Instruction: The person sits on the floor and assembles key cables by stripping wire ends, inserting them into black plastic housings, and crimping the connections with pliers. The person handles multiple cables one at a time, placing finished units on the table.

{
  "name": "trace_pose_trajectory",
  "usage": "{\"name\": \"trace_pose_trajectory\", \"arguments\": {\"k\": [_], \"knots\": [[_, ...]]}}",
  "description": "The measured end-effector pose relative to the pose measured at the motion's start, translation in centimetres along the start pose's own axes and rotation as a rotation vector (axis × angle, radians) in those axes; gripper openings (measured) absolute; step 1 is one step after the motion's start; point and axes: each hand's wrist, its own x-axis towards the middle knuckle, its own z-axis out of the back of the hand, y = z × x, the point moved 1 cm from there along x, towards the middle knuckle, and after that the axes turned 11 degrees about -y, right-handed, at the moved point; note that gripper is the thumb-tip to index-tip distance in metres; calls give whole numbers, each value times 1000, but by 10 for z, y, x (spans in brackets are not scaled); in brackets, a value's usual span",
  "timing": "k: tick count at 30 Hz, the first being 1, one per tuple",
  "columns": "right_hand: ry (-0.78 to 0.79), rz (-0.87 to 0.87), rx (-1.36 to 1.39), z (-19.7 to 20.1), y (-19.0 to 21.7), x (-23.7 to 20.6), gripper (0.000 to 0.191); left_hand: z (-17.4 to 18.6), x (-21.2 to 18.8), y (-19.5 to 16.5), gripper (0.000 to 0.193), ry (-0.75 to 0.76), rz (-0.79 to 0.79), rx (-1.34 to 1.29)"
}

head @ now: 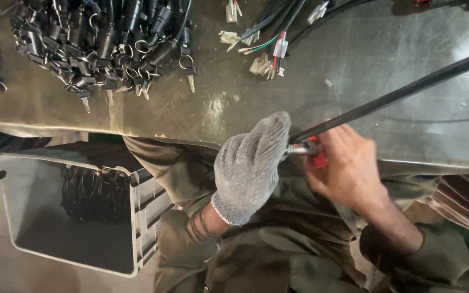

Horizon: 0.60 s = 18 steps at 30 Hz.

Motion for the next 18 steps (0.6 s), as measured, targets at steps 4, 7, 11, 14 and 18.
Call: {"name": "trace_pose_trajectory", "arguments": {"k": [4,7,11,14,18], "knots": [[-50,-20,-55,-8,4,-3,36,6,7,-2,72,56,105,-229],[-43,-27,-201,-15,5,1,28,15,12,-8,73,114,266,-393],[-55,62,-83,-12,3,13,30,29,18,-4,72,171,349,-705],[-65,216,57,-8,-1,24,31,32,16,0,68,478,532,-1093],[-83,284,128,-10,-6,30,38,29,9,0,69,473,546,-1112]]}}
